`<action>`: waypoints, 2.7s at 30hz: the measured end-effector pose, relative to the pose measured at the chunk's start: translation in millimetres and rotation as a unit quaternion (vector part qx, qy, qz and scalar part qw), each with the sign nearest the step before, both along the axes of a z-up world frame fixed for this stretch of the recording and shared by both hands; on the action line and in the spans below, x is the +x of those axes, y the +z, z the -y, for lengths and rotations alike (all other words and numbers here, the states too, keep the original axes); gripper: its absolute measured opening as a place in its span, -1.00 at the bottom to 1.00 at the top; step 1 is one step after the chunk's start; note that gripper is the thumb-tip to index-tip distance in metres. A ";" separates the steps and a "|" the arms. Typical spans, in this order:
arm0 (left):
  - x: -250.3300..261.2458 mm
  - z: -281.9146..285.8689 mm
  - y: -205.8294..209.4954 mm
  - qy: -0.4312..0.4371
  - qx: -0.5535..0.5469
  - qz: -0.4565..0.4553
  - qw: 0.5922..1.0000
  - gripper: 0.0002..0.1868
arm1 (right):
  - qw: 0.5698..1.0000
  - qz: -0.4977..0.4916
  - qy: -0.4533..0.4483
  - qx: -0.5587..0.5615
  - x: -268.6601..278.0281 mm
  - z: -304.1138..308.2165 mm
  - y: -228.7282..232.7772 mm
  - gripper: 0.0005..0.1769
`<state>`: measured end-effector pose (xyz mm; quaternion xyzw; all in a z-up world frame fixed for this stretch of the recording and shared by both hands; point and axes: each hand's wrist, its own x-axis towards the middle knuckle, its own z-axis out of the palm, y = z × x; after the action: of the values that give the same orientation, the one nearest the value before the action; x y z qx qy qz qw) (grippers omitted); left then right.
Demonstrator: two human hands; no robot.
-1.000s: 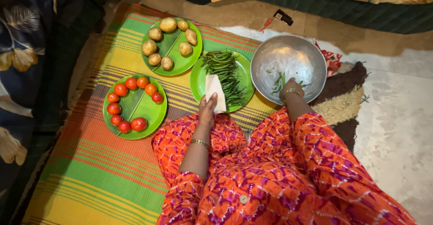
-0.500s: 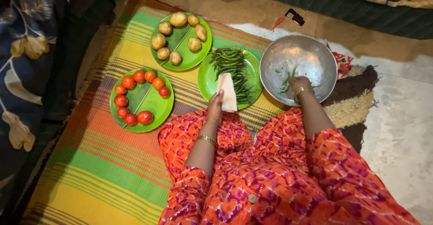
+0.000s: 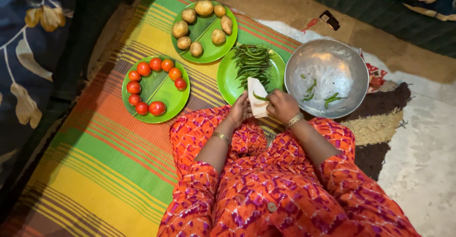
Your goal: The person removes the stems from green chilies and places the chilies into a metal bowl while sitting on a floor mat.
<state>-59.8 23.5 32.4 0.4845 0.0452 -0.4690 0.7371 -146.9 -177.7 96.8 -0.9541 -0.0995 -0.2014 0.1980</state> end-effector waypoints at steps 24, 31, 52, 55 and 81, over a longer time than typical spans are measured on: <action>-6.9 3.0 9.7 -0.124 0.112 0.083 0.982 -0.56 | 0.993 -0.031 0.076 -0.081 0.2 -3.1 1.7 -0.68; -7.7 2.6 -15.4 -0.158 0.046 0.056 0.985 -0.61 | 0.992 -0.094 0.052 -0.069 -1.6 -6.4 9.3 -0.78; -10.4 4.5 -47.1 -0.157 -0.007 0.096 0.983 -0.64 | 0.997 -0.048 -0.062 0.028 5.7 5.6 4.9 -0.82; -11.3 2.3 -34.0 -0.158 0.002 0.084 0.984 -0.65 | 0.993 -0.070 -0.088 0.039 7.7 13.5 -0.7 -0.81; -3.2 2.8 -27.0 0.035 0.072 0.098 0.992 -0.60 | 0.981 -0.042 -0.118 0.148 6.4 34.2 -27.0 -0.85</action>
<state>-63.0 20.6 5.4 0.5779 0.0229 -0.3888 0.7172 -140.5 -211.9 69.7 -0.9270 0.0533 -0.1956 0.3156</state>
